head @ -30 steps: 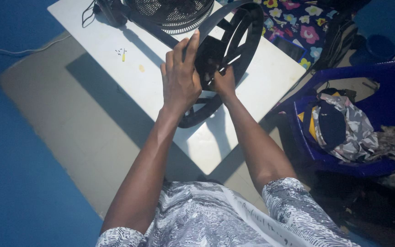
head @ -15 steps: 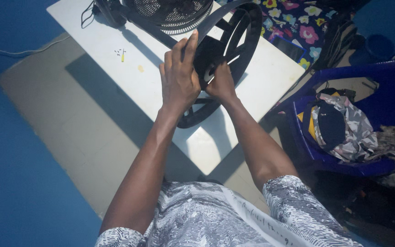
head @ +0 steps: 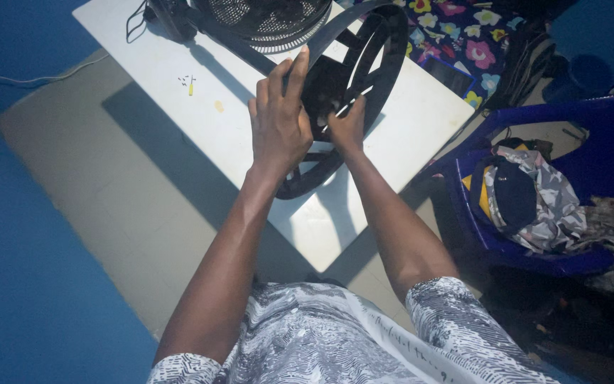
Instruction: The person disassembles a standing electric fan on a white table. They remove the front grille, the fan blades, and the rear grille, then detach the motor housing from the stand. The parts are placed on the table as they are removed.
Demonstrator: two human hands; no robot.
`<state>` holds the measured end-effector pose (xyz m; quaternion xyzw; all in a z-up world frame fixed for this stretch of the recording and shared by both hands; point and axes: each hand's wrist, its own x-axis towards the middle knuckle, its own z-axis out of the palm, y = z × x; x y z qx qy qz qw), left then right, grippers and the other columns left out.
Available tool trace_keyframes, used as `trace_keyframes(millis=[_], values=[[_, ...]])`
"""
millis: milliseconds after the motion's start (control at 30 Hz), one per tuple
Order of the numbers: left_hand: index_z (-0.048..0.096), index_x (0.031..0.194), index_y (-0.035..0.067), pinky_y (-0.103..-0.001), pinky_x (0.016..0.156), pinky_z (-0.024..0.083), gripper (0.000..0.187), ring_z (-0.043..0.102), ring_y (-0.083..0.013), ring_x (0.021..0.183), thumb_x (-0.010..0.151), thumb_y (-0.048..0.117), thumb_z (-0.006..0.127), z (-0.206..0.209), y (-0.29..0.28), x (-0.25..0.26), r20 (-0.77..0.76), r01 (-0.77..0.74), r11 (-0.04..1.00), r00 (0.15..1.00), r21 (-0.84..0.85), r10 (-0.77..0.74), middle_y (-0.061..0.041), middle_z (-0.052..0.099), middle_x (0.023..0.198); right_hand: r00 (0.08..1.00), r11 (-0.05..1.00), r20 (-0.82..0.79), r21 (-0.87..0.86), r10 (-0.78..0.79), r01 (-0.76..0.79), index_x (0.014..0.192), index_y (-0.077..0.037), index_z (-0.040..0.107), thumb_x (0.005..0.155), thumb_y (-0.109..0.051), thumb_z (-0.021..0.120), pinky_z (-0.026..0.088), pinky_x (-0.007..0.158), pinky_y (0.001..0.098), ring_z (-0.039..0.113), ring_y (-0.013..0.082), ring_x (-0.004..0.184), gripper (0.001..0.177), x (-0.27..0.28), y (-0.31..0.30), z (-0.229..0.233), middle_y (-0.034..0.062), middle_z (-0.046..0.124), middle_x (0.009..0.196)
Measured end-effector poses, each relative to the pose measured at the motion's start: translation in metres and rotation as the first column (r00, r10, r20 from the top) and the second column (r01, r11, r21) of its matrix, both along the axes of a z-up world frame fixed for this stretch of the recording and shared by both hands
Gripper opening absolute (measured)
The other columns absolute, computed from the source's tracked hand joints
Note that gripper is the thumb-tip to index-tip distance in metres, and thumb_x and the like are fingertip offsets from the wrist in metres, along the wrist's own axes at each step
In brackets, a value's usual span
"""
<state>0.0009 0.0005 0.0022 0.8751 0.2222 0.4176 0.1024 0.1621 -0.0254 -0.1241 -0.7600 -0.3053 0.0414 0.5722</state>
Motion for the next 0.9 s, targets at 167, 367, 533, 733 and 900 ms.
trace_keyframes(millis=[167,367,533,733,900], values=[[0.023,0.138,0.022,-0.038,0.078,0.037,0.073,0.045,-0.021,0.099,0.073,-0.003,0.046,0.0,-0.002,-0.002,-0.019,-0.004,0.998,1.0,-0.058,0.003,-0.008,0.038,0.125,0.706,0.994,-0.703,0.012,0.086,-0.11,0.091,0.002,0.056,0.08,-0.033,0.041,0.052,0.051,0.0381,0.062,0.0254,0.063,0.04,0.011,0.009,0.002,0.0138,0.058,0.077],[0.023,0.139,0.023,-0.039,0.081,0.037,0.072,0.045,-0.0211,0.101,0.075,-0.002,0.046,0.001,-0.002,-0.002,0.001,-0.004,0.999,1.0,-0.035,0.004,-0.007,0.038,0.125,0.76,0.993,-0.641,0.036,0.106,-0.108,0.104,-0.004,0.046,0.076,-0.029,0.053,0.054,0.055,0.037,0.061,0.0236,0.07,0.039,-0.002,0.007,0.023,0.0098,0.057,0.083],[0.023,0.138,0.022,-0.04,0.081,0.037,0.072,0.045,-0.0212,0.103,0.075,-0.002,0.046,-0.001,-0.002,-0.003,0.006,0.001,0.999,1.0,-0.035,-0.001,-0.007,0.038,0.125,0.986,0.987,0.035,0.022,0.161,-0.162,0.112,-0.001,0.042,0.063,-0.015,0.071,0.044,0.081,0.0366,0.054,0.0301,0.098,0.058,-0.015,-0.009,0.036,0.0146,0.052,0.104],[0.024,0.138,0.022,-0.039,0.079,0.037,0.07,0.044,-0.0214,0.101,0.076,-0.001,0.046,0.001,-0.001,0.0,-0.012,0.001,0.998,1.0,-0.065,-0.002,-0.008,0.039,0.124,0.907,0.973,0.368,-0.179,0.203,-0.145,0.111,0.002,0.039,0.063,-0.014,0.074,0.038,0.088,0.039,0.044,0.0365,0.105,0.061,-0.026,-0.024,0.046,0.0196,0.04,0.109],[0.025,0.138,0.022,-0.04,0.084,0.037,0.072,0.044,-0.0223,0.103,0.073,-0.001,0.046,0.004,-0.003,-0.003,-0.002,0.028,0.996,1.0,-0.081,-0.028,-0.009,0.039,0.123,0.933,0.965,0.289,0.083,0.215,-0.248,0.117,0.002,0.036,0.059,-0.008,0.065,0.045,0.085,0.032,0.048,0.0278,0.105,0.066,-0.03,-0.034,0.061,0.0155,0.04,0.109]])
